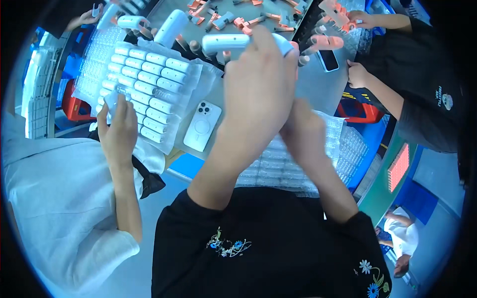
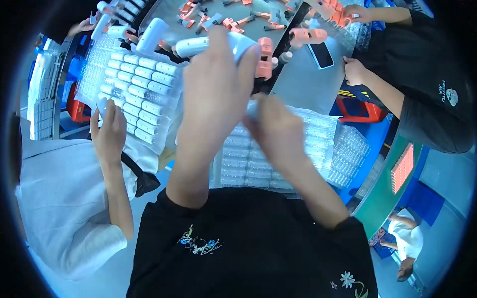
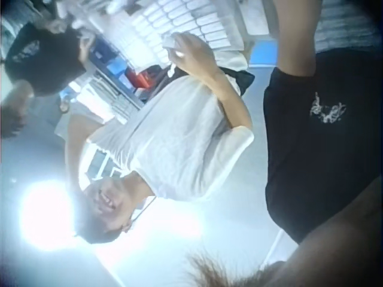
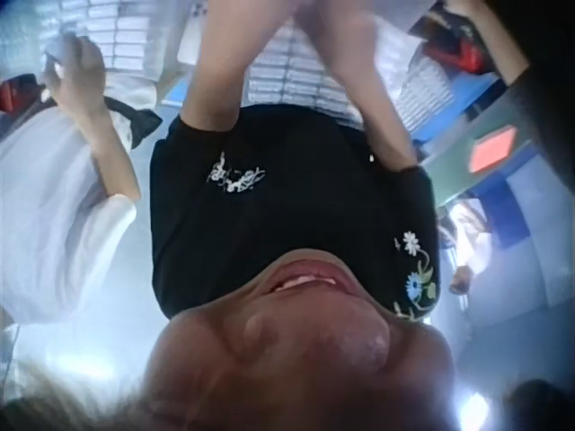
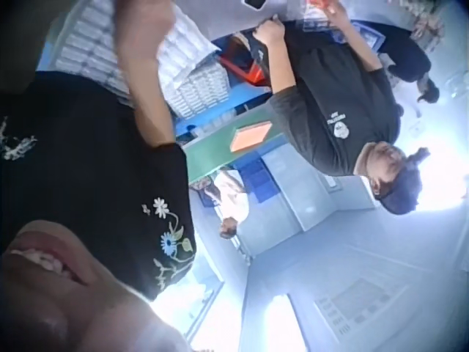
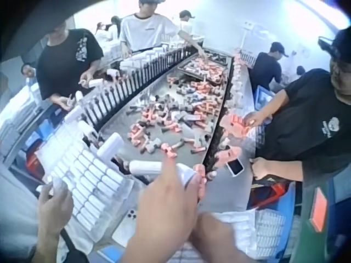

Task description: The person takes plastic components from a rotating assembly carousel, fits pieces together by hand, and places the assembled parts into slots in plastic packing trays.

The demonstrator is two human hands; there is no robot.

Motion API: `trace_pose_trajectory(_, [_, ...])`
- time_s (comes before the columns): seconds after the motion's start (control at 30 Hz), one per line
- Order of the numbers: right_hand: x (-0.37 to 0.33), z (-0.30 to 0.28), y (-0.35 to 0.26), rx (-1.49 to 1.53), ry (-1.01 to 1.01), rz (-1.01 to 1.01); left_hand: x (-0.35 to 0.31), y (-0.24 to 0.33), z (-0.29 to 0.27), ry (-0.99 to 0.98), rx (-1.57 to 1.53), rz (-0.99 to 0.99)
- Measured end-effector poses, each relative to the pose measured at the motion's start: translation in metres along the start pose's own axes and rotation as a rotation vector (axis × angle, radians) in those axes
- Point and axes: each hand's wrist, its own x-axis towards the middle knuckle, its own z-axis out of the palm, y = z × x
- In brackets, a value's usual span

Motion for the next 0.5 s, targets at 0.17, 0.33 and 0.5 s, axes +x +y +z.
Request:
trace_pose_trajectory(0.17, [0.086,-0.067,0.036,-0.181,0.247,-0.375,0.013,-0.029,0.032,0.045,0.433,0.0])
trace_pose_trajectory(0.33, [0.102,-0.022,0.063,-0.244,-0.12,-0.431,0.034,-0.053,0.068,0.144,0.514,-0.058])
trace_pose_trajectory(0.5, [0.083,0.0,0.023,-0.11,0.047,-0.328,0.053,-0.066,0.03,0.076,0.492,-0.168])
